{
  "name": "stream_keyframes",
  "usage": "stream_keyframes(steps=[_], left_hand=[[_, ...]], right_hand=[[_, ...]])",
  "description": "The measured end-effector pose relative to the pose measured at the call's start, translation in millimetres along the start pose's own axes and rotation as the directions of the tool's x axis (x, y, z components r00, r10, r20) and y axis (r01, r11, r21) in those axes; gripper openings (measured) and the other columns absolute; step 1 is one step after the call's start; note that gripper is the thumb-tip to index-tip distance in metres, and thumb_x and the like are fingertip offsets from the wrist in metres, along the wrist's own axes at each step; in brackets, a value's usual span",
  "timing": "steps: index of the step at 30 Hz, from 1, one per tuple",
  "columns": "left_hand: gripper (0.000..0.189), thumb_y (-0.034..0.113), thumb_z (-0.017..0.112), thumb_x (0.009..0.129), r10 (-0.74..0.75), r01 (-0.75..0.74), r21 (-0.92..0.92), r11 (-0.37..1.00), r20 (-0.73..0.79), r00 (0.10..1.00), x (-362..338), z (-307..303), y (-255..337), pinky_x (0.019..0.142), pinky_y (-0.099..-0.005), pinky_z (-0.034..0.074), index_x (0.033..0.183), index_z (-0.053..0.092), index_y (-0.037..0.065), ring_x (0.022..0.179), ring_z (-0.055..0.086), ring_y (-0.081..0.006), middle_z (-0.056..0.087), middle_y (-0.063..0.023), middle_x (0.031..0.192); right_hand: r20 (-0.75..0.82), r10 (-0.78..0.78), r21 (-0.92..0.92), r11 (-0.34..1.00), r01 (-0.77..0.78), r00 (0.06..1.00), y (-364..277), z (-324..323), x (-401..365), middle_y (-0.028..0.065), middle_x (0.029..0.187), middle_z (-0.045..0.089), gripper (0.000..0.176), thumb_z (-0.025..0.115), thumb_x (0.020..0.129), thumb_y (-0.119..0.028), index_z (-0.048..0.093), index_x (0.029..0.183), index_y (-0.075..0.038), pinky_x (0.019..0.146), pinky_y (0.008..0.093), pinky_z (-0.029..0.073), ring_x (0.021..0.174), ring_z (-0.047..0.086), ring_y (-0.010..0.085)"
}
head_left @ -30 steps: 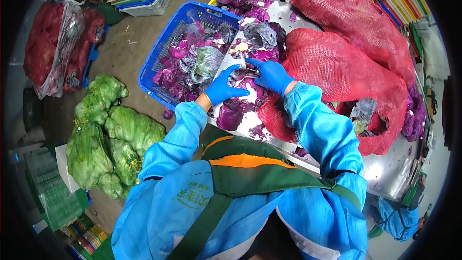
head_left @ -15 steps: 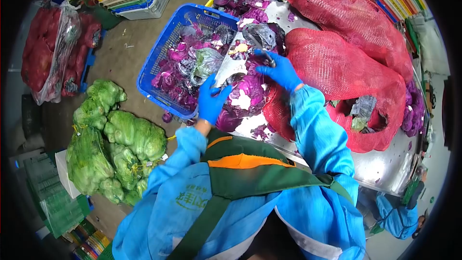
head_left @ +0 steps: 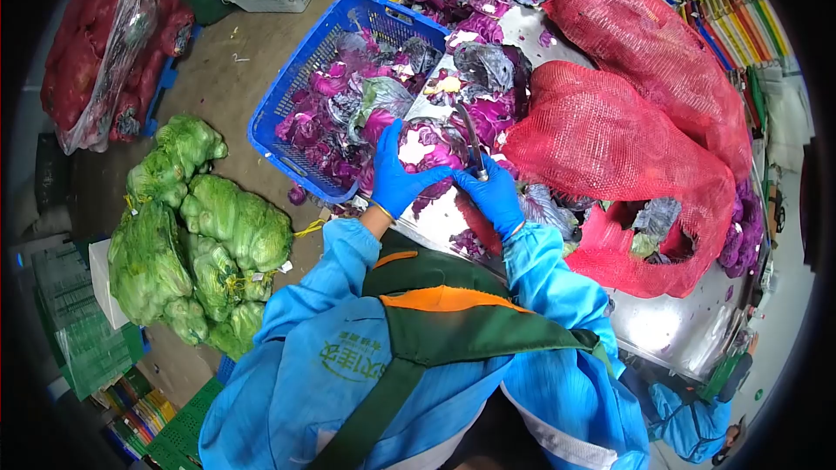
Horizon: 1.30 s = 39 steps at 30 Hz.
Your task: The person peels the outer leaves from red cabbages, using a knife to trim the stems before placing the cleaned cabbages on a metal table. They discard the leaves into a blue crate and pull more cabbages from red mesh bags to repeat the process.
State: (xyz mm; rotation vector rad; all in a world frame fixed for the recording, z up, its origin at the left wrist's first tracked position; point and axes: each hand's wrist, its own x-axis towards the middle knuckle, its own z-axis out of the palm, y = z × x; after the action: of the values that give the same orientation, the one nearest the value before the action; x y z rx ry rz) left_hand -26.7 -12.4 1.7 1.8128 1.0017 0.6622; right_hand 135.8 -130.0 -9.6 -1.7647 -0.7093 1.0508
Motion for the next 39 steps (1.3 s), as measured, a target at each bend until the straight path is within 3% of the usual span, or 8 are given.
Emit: stream_keyframes(steps=[12,17,19,21,23,25,32,39], left_hand=[[0.108,0.045,0.088,0.054,0.204,-0.219,0.126,0.967,0.127,0.971,18.5,-1.2,11.5,0.108,-0.0465,0.031,0.142,0.036,0.009,0.13,0.036,-0.039,0.039,-0.0236,0.137],[0.098,0.035,0.09,0.054,0.355,-0.4,0.108,0.91,0.296,0.887,30.3,-12.1,8.3,0.109,-0.0414,0.032,0.135,0.044,0.006,0.129,0.04,-0.0319,0.043,-0.0136,0.138],[0.107,0.035,0.091,0.054,0.427,-0.429,-0.064,0.901,0.306,0.851,25.7,-15.4,-1.1,0.112,-0.0411,0.028,0.141,0.037,0.007,0.134,0.034,-0.0319,0.039,-0.0149,0.141],[0.114,0.036,0.091,0.054,0.349,-0.357,0.038,0.933,0.138,0.927,16.2,-17.1,4.6,0.112,-0.0422,0.028,0.144,0.03,0.006,0.134,0.033,-0.0331,0.039,-0.016,0.141],[0.119,0.04,0.091,0.055,0.206,-0.209,0.039,0.977,0.068,0.976,5.0,-12.9,-5.7,0.113,-0.0414,0.026,0.145,0.022,0.001,0.135,0.031,-0.0323,0.034,-0.0197,0.143],[0.119,0.039,0.09,0.059,-0.139,0.164,-0.319,0.933,0.1,0.985,-1.3,-1.5,-29.0,0.112,-0.0399,0.028,0.146,0.02,-0.001,0.134,0.033,-0.0305,0.033,-0.0205,0.143],[0.109,0.031,0.089,0.063,-0.01,0.028,-0.247,0.969,0.072,0.997,3.4,0.2,-20.1,0.109,-0.0387,0.032,0.145,0.023,0.001,0.13,0.037,-0.0274,0.035,-0.0186,0.142],[0.108,0.032,0.09,0.061,0.061,-0.053,-0.136,0.989,0.06,0.996,3.0,-0.9,-11.6,0.11,-0.0397,0.031,0.144,0.027,0.003,0.131,0.036,-0.0279,0.035,-0.0175,0.141]], right_hand=[[-0.043,-0.281,-0.498,0.838,0.223,0.959,-28.0,-10.6,28.3,0.0195,0.078,0.067,0.044,0.064,0.079,-0.029,0.063,0.114,-0.002,0.066,0.0399,0.053,0.068,0.067,0.0295],[-0.18,0.04,-0.371,0.922,-0.106,0.983,35.3,-46.2,65.8,0.0218,0.072,0.065,0.028,0.061,0.078,-0.027,0.066,0.079,0.0,0.058,0.0446,0.05,0.066,0.066,0.0358],[-0.242,-0.188,-0.524,0.851,0.035,0.952,59.0,-46.0,76.4,0.0191,0.066,0.064,0.028,0.059,0.08,-0.026,0.064,0.074,0.001,0.052,0.0419,0.048,0.057,0.064,0.0295],[-0.119,0.133,-0.167,0.974,-0.152,0.984,43.7,-48.6,62.8,0.0189,0.066,0.064,0.026,0.057,0.082,-0.024,0.065,0.075,0.001,0.053,0.043,0.048,0.059,0.065,0.0314],[-0.051,0.216,-0.16,0.962,-0.222,0.975,38.6,-53.2,55.0,0.0219,0.077,0.066,0.029,0.061,0.084,-0.027,0.066,0.098,-0.003,0.061,0.0454,0.05,0.073,0.066,0.0385],[-0.199,-0.23,-0.627,0.777,0.057,0.953,-14.9,-49.8,22.4,0.0238,0.095,0.066,0.048,0.062,0.088,-0.031,0.051,0.13,-0.011,0.069,0.0468,0.051,0.086,0.063,0.0425],[0.319,-0.539,-0.458,0.632,0.625,0.78,-65.0,-36.9,12.5,0.0212,0.134,0.049,0.062,0.052,0.095,-0.028,0.024,0.149,-0.02,0.07,0.046,0.052,0.088,0.064,0.0412],[0.33,-0.334,-0.686,0.557,0.467,0.883,-49.0,-15.7,39.0,0.0211,0.138,0.046,0.062,0.048,0.095,-0.04,0.023,0.149,-0.02,0.067,0.0444,0.053,0.085,0.066,0.0371]])
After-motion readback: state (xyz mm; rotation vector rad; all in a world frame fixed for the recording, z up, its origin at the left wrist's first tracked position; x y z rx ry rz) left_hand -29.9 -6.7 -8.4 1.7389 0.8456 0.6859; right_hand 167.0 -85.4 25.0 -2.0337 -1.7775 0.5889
